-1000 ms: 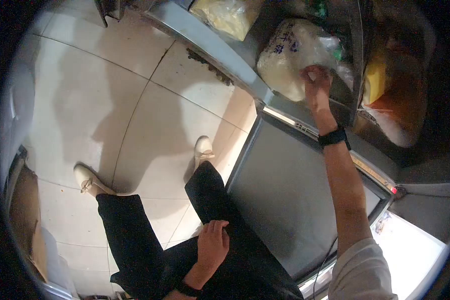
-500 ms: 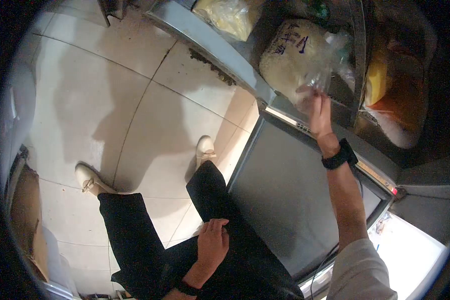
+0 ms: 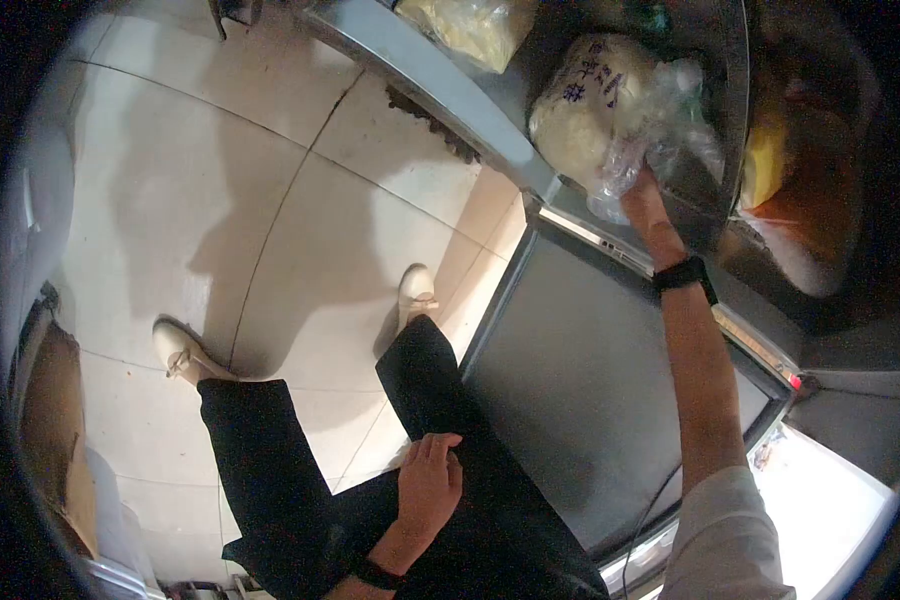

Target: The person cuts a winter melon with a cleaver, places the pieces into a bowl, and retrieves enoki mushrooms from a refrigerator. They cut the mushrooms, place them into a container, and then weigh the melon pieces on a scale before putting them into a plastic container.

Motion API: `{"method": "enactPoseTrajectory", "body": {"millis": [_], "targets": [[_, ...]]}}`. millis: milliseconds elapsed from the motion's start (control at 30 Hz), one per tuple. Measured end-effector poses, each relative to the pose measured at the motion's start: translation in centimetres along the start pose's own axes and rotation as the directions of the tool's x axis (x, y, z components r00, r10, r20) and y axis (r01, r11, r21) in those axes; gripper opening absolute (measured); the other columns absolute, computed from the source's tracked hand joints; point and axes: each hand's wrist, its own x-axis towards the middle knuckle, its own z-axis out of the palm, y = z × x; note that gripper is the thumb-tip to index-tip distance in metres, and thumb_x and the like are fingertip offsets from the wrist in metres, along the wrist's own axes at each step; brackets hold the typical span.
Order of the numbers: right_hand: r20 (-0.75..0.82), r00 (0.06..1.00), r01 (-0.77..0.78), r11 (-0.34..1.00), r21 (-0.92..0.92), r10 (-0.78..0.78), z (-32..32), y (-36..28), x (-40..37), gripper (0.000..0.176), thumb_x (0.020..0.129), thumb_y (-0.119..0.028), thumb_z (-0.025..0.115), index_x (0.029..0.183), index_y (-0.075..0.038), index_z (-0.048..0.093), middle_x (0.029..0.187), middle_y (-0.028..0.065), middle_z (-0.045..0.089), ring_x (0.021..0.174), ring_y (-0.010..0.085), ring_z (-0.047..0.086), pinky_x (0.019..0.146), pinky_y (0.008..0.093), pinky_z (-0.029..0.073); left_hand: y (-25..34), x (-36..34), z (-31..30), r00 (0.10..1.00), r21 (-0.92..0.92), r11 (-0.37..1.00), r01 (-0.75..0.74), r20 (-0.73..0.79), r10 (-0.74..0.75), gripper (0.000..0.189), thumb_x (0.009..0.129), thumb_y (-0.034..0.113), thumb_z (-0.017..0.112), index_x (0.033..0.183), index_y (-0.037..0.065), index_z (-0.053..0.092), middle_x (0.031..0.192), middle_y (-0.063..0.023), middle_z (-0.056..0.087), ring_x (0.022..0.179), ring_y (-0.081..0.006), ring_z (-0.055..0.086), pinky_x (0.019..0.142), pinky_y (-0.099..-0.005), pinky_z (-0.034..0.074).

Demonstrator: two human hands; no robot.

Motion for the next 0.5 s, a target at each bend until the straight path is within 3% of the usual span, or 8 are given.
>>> {"method": "enactPoseTrajectory", "body": {"millis": [33, 133, 233, 333, 500], "targets": [[0.006, 1.0, -0.004, 1.0, -0.001, 0.004, -0.5, 0.2, -0.4, 0.036, 0.089, -0.014, 0.05, 0.122, -0.001, 0.048, 0.125, 0.0127, 0.051, 0.116, 0.0266, 0.048, 0.101, 0.0367, 0.036, 0.0, -0.2, 0.0, 1.0, -0.001, 1.0, -0.013, -0.008, 0.013, 0.024, 0.08, 0.001, 0.053, 0.103, 0.003, 0.05, 0.096, -0.0145, 0.056, 0.089, -0.0336, 0.055, 0.079, -0.0434, 0.044], [0.241, 0.953, -0.093, 0.932, -0.35, 0.185, -4.4, -1.3, -1.1, 0.043, 0.088, -0.019, 0.05, 0.126, 0.001, 0.044, 0.129, 0.016, 0.048, 0.12, 0.0281, 0.045, 0.104, 0.0368, 0.033, -0.1, -0.2, -0.1, 1.0, -0.005, 1.0, -0.023, -0.013, 0.023, 0.023, 0.08, 0.001, 0.053, 0.102, 0.003, 0.05, 0.096, -0.0148, 0.056, 0.089, -0.0337, 0.055, 0.079, -0.0434, 0.044], [0.356, 0.873, -0.05, 0.787, -0.615, 0.334, -6.2, -2.5, -1.0, 0.049, 0.088, -0.023, 0.05, 0.129, 0.002, 0.041, 0.133, 0.0181, 0.044, 0.123, 0.029, 0.042, 0.107, 0.0366, 0.031, 0.0, -0.3, -0.1, 1.0, -0.01, 1.0, -0.012, -0.022, 0.012, 0.022, 0.08, 0.001, 0.053, 0.102, 0.003, 0.051, 0.095, -0.0147, 0.056, 0.088, -0.0336, 0.055, 0.079, -0.0433, 0.044], [0.319, 0.932, 0.028, 0.848, -0.529, 0.169, -4.4, -2.4, -0.3, 0.054, 0.087, -0.027, 0.052, 0.131, 0.0, 0.038, 0.136, 0.0179, 0.04, 0.127, 0.0287, 0.037, 0.108, 0.0357, 0.028, 0.1, -0.1, 0.0, 1.0, -0.022, 1.0, -0.009, -0.019, 0.008, 0.022, 0.079, 0.002, 0.053, 0.101, 0.003, 0.052, 0.094, -0.0147, 0.056, 0.088, -0.0336, 0.054, 0.079, -0.0432, 0.044], [0.357, 0.934, 0.114, 0.969, -0.22, -0.029, -4.6, -3.1, 0.5, 0.062, 0.085, -0.035, 0.055, 0.134, -0.003, 0.035, 0.142, 0.0176, 0.033, 0.132, 0.0283, 0.029, 0.11, 0.0343, 0.023, 0.0, -0.1, -0.1, 0.999, -0.016, 0.999, 0.033, 0.002, -0.033, 0.021, 0.079, 0.001, 0.053, 0.1, 0.002, 0.052, 0.094, -0.0152, 0.056, 0.09, -0.0334, 0.055, 0.08, -0.0428, 0.044]]}}
